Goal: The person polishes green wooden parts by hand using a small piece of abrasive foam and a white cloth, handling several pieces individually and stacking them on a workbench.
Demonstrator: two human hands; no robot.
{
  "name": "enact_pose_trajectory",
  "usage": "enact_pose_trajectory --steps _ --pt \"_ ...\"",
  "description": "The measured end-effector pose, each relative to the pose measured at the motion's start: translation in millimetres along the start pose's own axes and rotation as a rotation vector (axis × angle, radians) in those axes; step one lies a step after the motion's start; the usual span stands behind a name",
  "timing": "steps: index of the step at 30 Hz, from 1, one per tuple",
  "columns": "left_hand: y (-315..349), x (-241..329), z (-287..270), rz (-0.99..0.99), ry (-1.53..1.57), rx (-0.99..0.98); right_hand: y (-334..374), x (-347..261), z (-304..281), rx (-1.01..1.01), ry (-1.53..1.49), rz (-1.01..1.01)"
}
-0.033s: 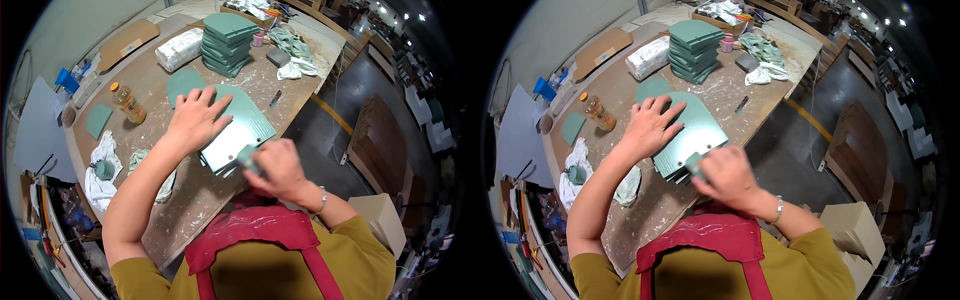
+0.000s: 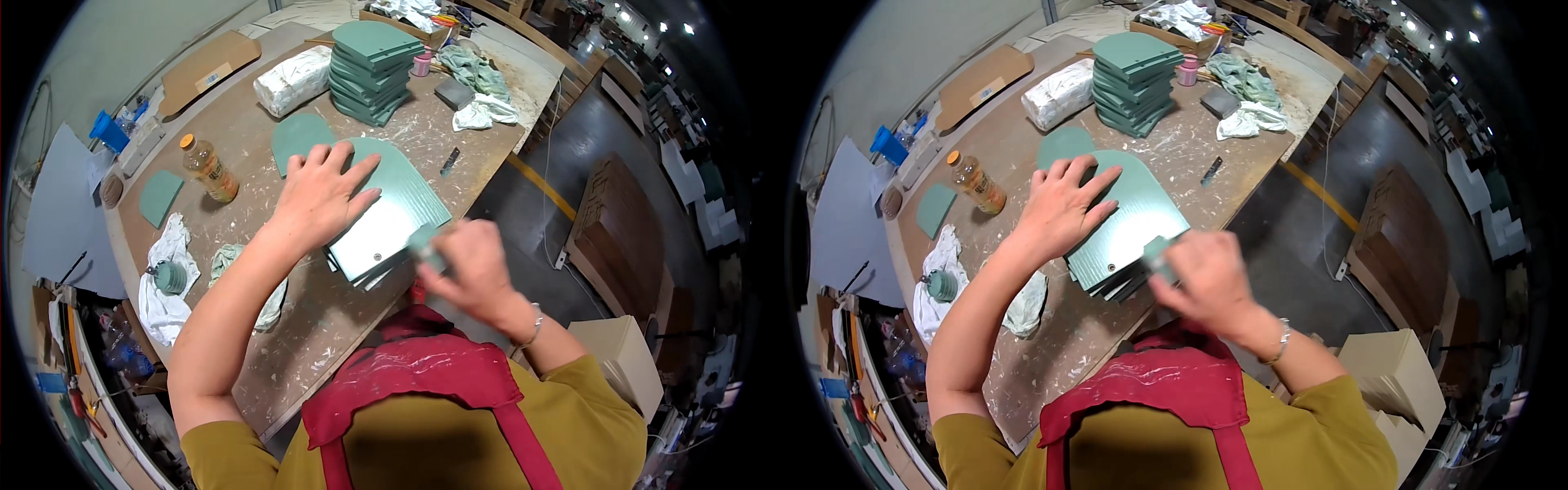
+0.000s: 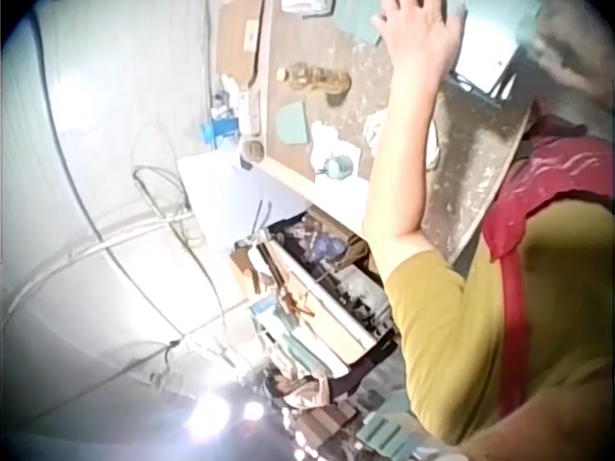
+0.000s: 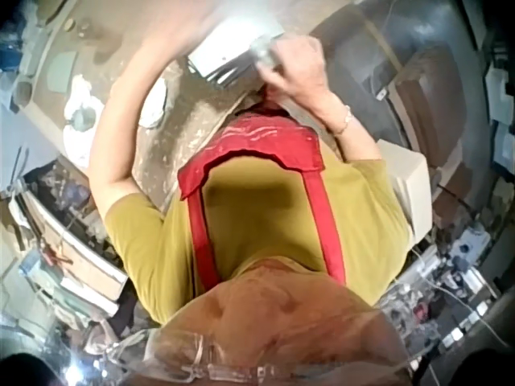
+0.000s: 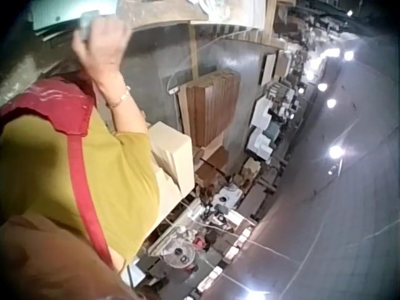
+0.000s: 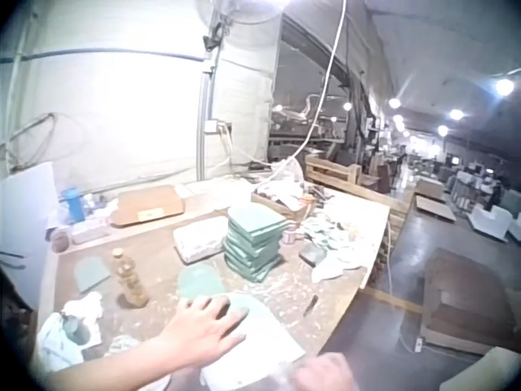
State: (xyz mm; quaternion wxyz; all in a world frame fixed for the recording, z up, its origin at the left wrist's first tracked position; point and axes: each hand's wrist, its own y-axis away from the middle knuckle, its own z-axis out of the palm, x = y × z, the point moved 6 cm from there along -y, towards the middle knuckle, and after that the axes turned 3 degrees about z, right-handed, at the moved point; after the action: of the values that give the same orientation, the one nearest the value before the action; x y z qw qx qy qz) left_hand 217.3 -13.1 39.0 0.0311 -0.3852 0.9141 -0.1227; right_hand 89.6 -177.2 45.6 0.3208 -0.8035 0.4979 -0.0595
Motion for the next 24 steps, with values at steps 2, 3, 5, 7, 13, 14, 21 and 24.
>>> enact_pose_trajectory --steps 2,3,5,7,13,14,21,24 --pt "-2.5 2.9 -2.5 0.007 0.030 -0.003 12.3 44.1 -17.5 0.052 0.094 0.183" --pt "-0.6 -2.4 -2.2 -0.027 0.080 0.043 15.7 59.7 -26.3 0.049 0.130 0.273" --pt "18.9 -26.1 0.9 -0.104 0.176 0.141 19.6 78.5 -42.7 0.071 -0.016 0.435" --pt "64.5 -79.7 28.4 -0.339 0.418 0.328 20.3 84.5 -52.4 0.130 -0.314 0.547" --pt "206.0 -90.9 153.6 -0.689 -0.099 0.068 -30.1 45.2 -11.4 0.054 -1.148 0.545" --pt "203.6 -91.4 148.4 -0.665 -0.071 0.123 -38.4 41.0 -1.1 0.030 -1.188 0.565" --pt "140.7 -54.0 3.5 -0.584 0.539 0.559 -74.1 32.5 64.8 0.045 -1.684 0.637" --pt "83.4 36.9 -35.5 -0.207 0.346 0.414 -71.4 29.5 67.0 0.027 -1.684 0.644"
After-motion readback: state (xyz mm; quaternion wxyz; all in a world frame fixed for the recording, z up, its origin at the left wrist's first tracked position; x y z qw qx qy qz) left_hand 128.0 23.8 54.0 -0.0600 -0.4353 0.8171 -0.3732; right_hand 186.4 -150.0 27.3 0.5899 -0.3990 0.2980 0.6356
